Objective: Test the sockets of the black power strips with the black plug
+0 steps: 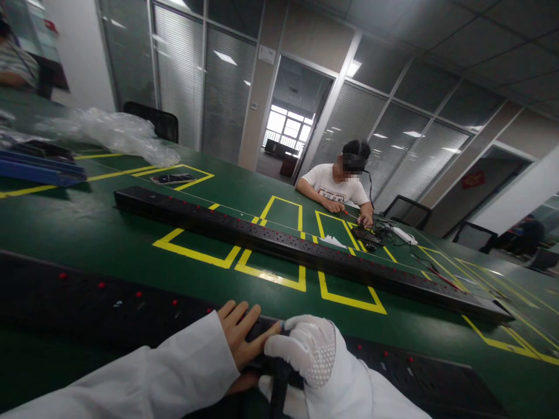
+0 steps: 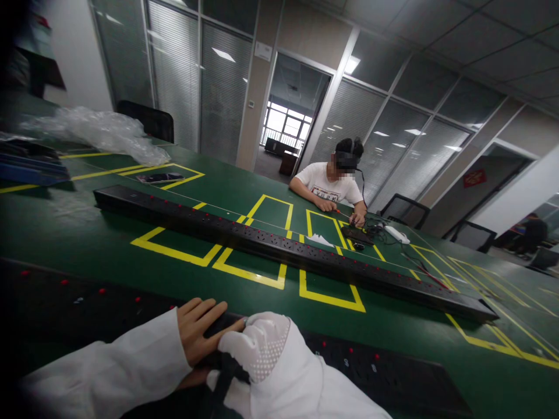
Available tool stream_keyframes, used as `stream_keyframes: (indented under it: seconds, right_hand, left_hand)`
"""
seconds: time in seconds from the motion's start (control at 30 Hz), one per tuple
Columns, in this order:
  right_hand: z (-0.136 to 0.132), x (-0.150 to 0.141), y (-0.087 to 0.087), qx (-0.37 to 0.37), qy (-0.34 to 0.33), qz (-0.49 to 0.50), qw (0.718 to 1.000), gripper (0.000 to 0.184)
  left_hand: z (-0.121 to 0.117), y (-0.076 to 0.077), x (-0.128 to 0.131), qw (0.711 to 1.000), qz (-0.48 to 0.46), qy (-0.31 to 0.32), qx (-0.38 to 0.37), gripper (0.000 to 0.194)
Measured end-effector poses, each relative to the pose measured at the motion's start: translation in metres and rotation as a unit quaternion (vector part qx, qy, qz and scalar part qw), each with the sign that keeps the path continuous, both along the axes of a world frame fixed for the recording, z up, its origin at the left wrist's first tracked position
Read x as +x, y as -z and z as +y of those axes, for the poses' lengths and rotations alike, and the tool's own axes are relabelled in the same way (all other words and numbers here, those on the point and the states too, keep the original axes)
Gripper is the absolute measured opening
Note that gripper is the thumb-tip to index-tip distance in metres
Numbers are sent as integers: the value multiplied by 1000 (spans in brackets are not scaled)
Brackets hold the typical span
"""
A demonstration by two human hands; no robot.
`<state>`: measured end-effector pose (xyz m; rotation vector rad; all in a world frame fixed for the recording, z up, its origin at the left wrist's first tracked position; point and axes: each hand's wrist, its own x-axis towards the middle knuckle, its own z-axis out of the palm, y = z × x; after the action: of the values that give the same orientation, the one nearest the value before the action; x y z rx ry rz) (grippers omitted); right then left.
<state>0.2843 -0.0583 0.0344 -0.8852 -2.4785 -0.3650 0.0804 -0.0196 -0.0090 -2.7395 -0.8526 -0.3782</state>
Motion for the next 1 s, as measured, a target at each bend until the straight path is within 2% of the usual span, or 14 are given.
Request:
stream_keyframes:
  seconds: [0.1, 0.17, 0.23, 0.3, 0.37, 0.43, 0.47, 0.53, 0.63, 0.7, 0.83, 1.0]
  right_hand:
    - [-5, 2, -11, 56, -15, 66, 996, 27]
    - [-9, 9, -19, 43, 10, 104, 994, 26]
    - [-13, 19, -24, 11, 65, 168, 984, 20]
    - [-16, 32, -27, -31, 164, 257, 952, 10]
    - [-17, 49, -28, -83, 262, 342, 898, 13]
    - [-16, 67, -28, -118, 311, 398, 855, 20]
    - [-14, 77, -28, -126, 326, 401, 847, 21]
    - [-10, 93, -26, -152, 337, 352, 860, 25]
    - [-4, 105, -22, -171, 345, 179, 905, 26]
    - [-1, 105, -18, -157, 343, 88, 922, 24]
    - [3, 99, -11, -135, 330, -2, 934, 27]
    - [4, 100, -8, -124, 324, -33, 937, 29]
  left_hand:
    - [-2, -5, 1, 1000, 13, -8, -3, 85]
    - [-3, -10, 2, 1000, 29, -4, -5, 85]
    - [-5, -14, 3, 999, 53, -10, -4, 86]
    - [-6, -18, 4, 997, 71, -20, -1, 84]
    - [-7, -19, 5, 997, 73, -23, 5, 83]
    - [-8, -19, 6, 998, 66, -22, 4, 85]
    - [-8, -19, 6, 998, 63, -21, 2, 84]
    - [-8, -17, 6, 998, 60, -22, -4, 84]
    - [-7, -16, 5, 998, 59, -22, -5, 87]
    - [-6, -16, 3, 998, 58, -21, -11, 86]
    - [-6, -20, 5, 998, 36, -8, -48, 79]
    - [-12, -33, 28, 992, 36, -10, -117, 78]
